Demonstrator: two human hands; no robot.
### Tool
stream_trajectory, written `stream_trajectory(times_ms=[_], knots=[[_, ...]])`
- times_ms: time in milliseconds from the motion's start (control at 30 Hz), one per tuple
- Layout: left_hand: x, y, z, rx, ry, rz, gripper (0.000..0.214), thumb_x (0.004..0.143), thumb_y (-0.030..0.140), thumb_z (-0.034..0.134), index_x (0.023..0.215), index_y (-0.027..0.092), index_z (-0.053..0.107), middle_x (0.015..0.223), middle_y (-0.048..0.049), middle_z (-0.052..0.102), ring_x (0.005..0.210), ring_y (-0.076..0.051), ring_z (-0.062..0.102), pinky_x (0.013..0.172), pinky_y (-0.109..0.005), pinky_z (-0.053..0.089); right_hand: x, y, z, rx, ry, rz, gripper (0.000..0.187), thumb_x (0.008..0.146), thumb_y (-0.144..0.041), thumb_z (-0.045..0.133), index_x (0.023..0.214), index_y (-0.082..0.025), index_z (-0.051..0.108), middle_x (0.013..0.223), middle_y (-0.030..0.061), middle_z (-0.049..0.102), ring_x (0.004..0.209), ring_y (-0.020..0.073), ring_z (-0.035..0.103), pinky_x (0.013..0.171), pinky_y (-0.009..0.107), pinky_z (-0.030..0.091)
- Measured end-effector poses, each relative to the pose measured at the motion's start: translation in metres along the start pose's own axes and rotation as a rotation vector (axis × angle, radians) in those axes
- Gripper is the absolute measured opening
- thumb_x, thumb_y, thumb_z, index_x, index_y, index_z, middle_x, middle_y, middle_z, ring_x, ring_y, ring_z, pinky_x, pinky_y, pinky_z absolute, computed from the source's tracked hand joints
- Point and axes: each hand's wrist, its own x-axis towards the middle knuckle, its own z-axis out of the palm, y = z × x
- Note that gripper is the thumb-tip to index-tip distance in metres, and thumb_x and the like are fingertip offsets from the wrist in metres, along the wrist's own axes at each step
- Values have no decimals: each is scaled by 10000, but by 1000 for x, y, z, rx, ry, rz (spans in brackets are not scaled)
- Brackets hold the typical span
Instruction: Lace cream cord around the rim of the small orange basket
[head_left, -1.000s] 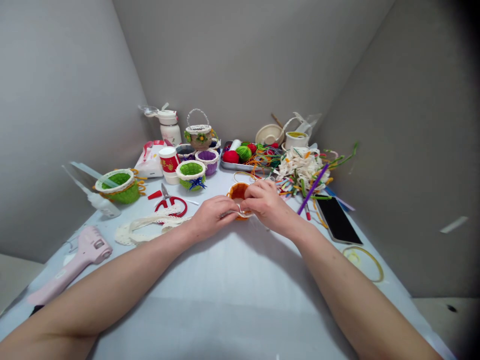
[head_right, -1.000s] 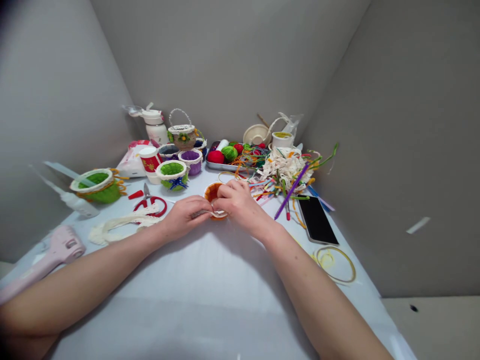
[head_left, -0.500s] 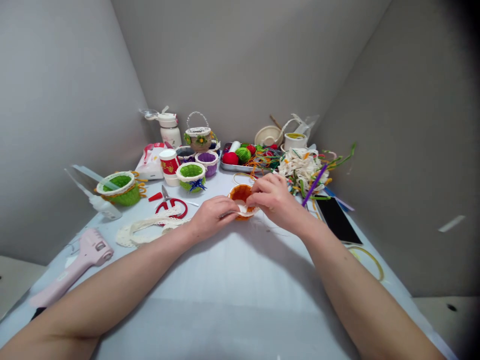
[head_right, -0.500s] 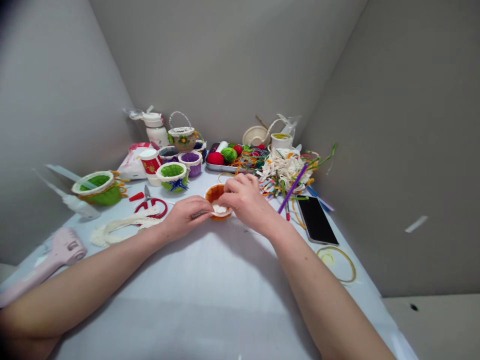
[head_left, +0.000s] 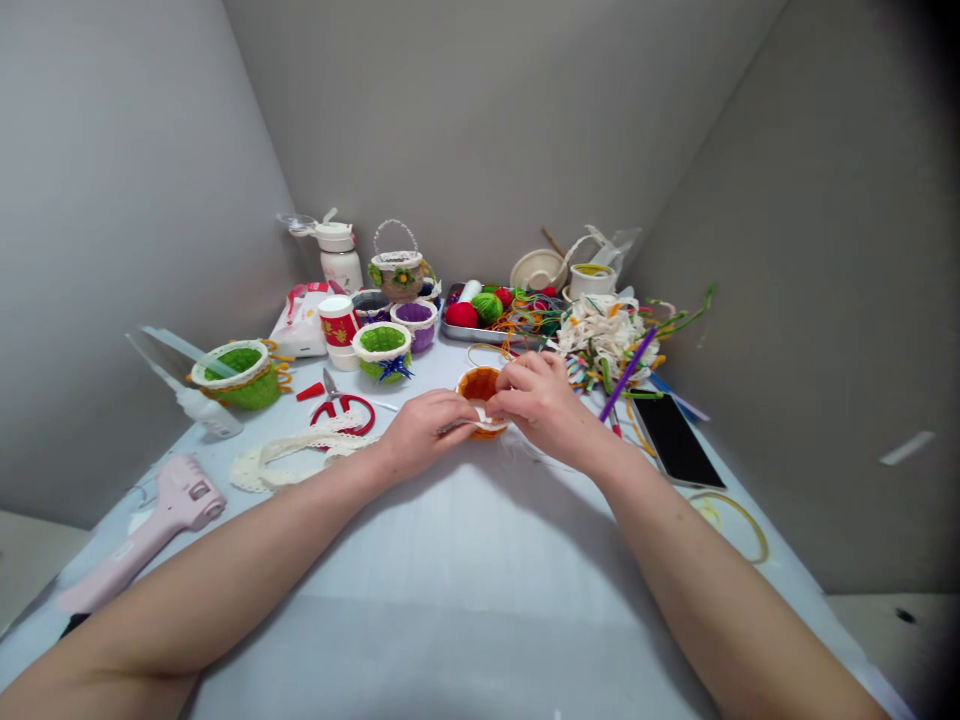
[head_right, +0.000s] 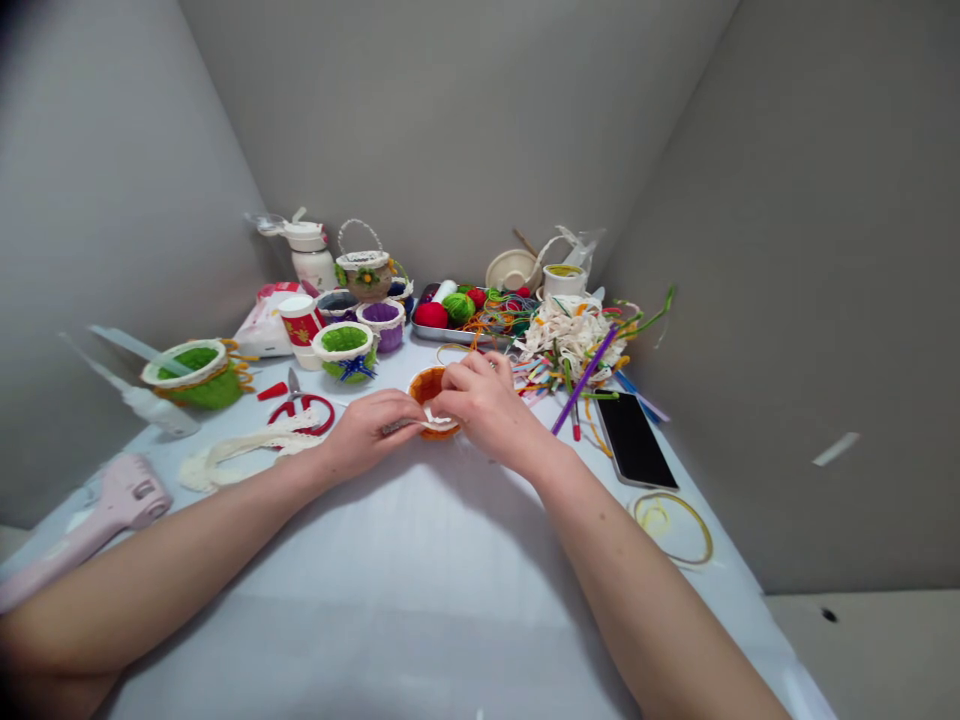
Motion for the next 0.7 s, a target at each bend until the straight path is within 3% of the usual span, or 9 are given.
stream_trajectory(times_ms=[400,700], knots=[[0,1,-1,3,-38,29,148,922,190,559,909,172,705,868,-57,739,832,-163,680,790,-277,530,-1,3,6,72,-37,18,232,952,-187,535,855,-272,728,813,14,576,907,172,432,893,378,208],[-1,-1,0,-28,-27,-26,149,927,227,566,916,176,705,867,-50,738,842,-163,684,803,-274,528,1,1,5,270,-106,138,199,929,-213,564,815,-239,725,848,24,645,927,183,481,907,389,223]])
